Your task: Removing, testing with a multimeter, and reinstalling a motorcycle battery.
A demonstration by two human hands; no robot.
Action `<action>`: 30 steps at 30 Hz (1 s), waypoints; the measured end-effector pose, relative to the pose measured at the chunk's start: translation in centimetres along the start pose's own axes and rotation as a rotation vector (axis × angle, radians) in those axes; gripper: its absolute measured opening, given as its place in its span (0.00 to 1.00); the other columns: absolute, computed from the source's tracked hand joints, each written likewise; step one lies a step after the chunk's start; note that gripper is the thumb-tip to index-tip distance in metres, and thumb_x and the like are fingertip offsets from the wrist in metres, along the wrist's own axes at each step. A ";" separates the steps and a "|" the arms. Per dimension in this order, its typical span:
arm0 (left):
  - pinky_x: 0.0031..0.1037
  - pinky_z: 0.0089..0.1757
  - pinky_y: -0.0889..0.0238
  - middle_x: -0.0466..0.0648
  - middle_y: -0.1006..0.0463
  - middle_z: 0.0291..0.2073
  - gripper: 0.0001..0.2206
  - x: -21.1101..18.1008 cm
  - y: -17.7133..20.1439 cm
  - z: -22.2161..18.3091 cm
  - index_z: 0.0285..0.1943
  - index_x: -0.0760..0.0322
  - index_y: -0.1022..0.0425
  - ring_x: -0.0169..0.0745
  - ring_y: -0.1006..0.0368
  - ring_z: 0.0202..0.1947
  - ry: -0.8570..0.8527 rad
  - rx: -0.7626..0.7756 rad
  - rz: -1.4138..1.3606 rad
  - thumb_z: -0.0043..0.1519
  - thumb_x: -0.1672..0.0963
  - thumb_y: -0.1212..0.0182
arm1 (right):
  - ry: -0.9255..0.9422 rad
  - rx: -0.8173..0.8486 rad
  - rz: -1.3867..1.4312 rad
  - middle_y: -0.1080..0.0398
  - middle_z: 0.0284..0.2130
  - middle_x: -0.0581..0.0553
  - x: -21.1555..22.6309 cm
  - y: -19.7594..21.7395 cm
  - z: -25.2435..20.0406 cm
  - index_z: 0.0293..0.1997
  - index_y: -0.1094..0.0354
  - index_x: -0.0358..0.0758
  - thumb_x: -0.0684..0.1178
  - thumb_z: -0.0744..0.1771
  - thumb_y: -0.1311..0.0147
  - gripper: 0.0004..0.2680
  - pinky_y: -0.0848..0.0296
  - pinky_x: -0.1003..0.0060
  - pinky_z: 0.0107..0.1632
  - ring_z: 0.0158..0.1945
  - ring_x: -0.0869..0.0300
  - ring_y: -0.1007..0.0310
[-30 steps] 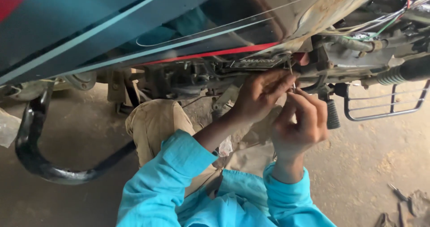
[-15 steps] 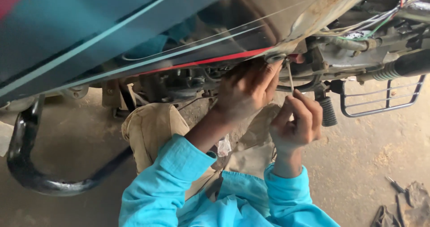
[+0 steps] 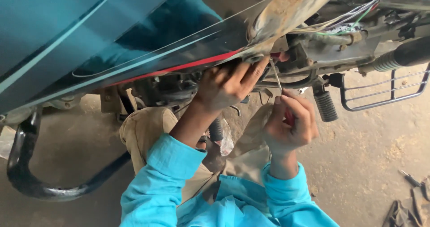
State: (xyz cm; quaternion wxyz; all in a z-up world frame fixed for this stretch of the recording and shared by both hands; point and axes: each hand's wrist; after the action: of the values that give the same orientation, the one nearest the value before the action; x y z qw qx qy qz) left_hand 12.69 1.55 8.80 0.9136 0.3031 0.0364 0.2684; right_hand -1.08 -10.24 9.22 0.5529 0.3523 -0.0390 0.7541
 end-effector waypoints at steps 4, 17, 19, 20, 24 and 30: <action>0.33 0.49 0.26 0.45 0.20 0.43 0.17 0.1 -0.2 0.4 0.65 0.57 0.22 0.40 0.21 0.37 -0.045 -0.030 -0.016 0.65 0.58 0.36 | -0.089 0.027 0.068 0.24 0.46 0.35 2.0 1.0 0.7 0.47 0.30 0.29 0.30 0.70 0.41 0.05 0.23 0.71 0.49 0.44 0.58 0.20; 0.35 0.54 0.29 0.40 0.20 0.44 0.19 0.5 -1.1 0.2 0.63 0.57 0.20 0.35 0.23 0.35 -0.097 -0.115 0.098 0.61 0.59 0.36 | -0.298 0.002 0.176 0.24 0.43 0.39 3.5 0.6 1.5 0.42 0.29 0.29 0.29 0.68 0.43 0.04 0.26 0.74 0.46 0.41 0.63 0.23; 0.36 0.54 0.29 0.40 0.20 0.42 0.18 0.7 -0.8 0.3 0.62 0.57 0.20 0.36 0.23 0.35 -0.083 -0.128 0.068 0.62 0.59 0.36 | -0.140 0.029 -0.075 0.24 0.43 0.39 4.4 0.3 2.0 0.43 0.28 0.31 0.28 0.66 0.43 0.07 0.24 0.72 0.45 0.40 0.59 0.21; 0.36 0.54 0.29 0.40 0.20 0.41 0.17 0.9 -0.4 0.5 0.61 0.59 0.19 0.37 0.22 0.37 -0.106 -0.114 0.058 0.62 0.59 0.35 | -0.059 0.050 -0.123 0.24 0.43 0.38 4.5 0.2 2.1 0.43 0.28 0.31 0.29 0.66 0.42 0.06 0.24 0.70 0.44 0.41 0.56 0.21; 0.35 0.54 0.29 0.41 0.18 0.40 0.15 1.0 0.1 0.6 0.57 0.60 0.17 0.38 0.19 0.41 -0.155 -0.071 0.037 0.61 0.59 0.38 | -0.061 0.068 -0.172 0.25 0.41 0.38 4.2 -0.4 2.0 0.40 0.26 0.32 0.28 0.65 0.42 0.06 0.26 0.69 0.38 0.39 0.55 0.22; 0.27 0.45 0.27 0.48 0.16 0.40 0.08 -3.3 0.3 0.7 0.48 0.62 0.16 0.41 0.17 0.41 0.670 0.285 -0.891 0.65 0.56 0.36 | -1.024 0.010 1.343 0.32 0.37 0.45 0.1 0.2 -1.0 0.50 0.33 0.34 0.35 0.71 0.49 0.05 0.36 0.71 0.36 0.32 0.64 0.37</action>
State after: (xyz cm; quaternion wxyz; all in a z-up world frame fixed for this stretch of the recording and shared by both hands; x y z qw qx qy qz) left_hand 9.91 -0.34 9.24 0.8272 0.2770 0.4840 -0.0686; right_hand -1.80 -9.81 8.59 -0.1004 0.5550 -0.4826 0.6701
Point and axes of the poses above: each hand's wrist, its own z-axis towards the middle knuckle, its own y-axis out of the back of the hand, x = y × z
